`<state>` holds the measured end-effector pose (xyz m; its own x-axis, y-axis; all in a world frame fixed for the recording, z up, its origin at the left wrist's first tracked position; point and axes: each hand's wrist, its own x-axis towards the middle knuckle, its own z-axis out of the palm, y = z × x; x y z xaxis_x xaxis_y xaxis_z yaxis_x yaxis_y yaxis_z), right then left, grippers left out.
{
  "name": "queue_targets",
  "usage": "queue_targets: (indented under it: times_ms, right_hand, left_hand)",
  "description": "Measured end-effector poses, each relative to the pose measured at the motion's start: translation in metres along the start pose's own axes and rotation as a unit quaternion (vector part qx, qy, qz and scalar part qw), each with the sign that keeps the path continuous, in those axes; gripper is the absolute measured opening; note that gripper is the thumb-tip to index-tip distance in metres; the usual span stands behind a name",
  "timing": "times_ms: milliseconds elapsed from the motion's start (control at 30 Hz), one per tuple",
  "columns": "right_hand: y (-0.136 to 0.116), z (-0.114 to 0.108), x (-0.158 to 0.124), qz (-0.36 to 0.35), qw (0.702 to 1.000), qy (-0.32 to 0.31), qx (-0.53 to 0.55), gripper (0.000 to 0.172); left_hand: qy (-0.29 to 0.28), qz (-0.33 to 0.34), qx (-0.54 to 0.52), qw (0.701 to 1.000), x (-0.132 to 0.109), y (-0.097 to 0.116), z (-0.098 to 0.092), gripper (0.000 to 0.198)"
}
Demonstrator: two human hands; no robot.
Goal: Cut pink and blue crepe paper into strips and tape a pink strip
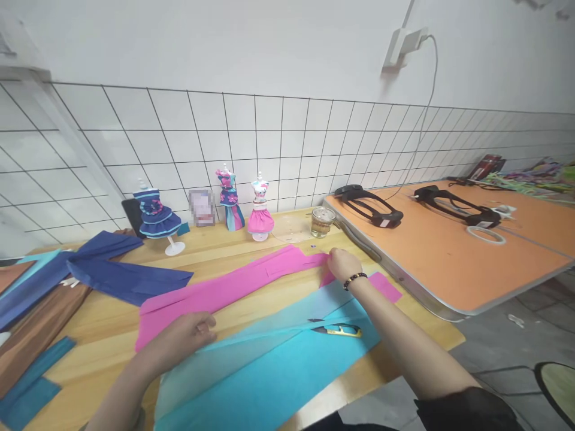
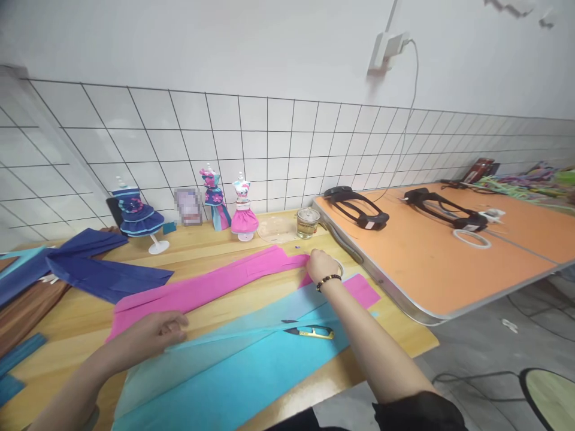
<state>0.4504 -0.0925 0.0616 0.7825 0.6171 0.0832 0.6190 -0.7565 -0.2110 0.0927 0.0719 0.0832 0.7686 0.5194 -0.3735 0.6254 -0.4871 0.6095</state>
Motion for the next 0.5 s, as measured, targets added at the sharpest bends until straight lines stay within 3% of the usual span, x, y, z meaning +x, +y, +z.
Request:
queue_targets:
  times_ms: [167,267,367,433,500]
  right_hand:
    - [-0.013,-0.023,-0.012,-0.061,0.995,0.062,0.04,0.026]
    - [-0.029,-0.044,-0.029,-0.141,0.975,0.132,0.109,0.025]
    - [-0.045,-0.064,-0.047,-0.248,0.898,0.227,0.285,0.017]
    - [-0.053,-0.074,-0.056,-0.249,0.851,0.247,0.391,0.015]
    - [-0.056,-0.081,-0.06,-0.221,0.819,0.248,0.467,0.015]
  left_hand:
    - [0.049,0.028,-0.042,0.998,0.002,0.003,0.002,0.035]
    - [0.076,0.05,-0.056,0.994,0.004,0.015,0.011,0.036]
    - [0.117,0.078,-0.021,0.99,0.002,0.034,0.032,0.038]
    - [0.108,0.147,0.04,0.982,0.001,0.046,0.049,0.04]
    - [0.103,0.176,0.091,0.975,0.001,0.055,0.065,0.054]
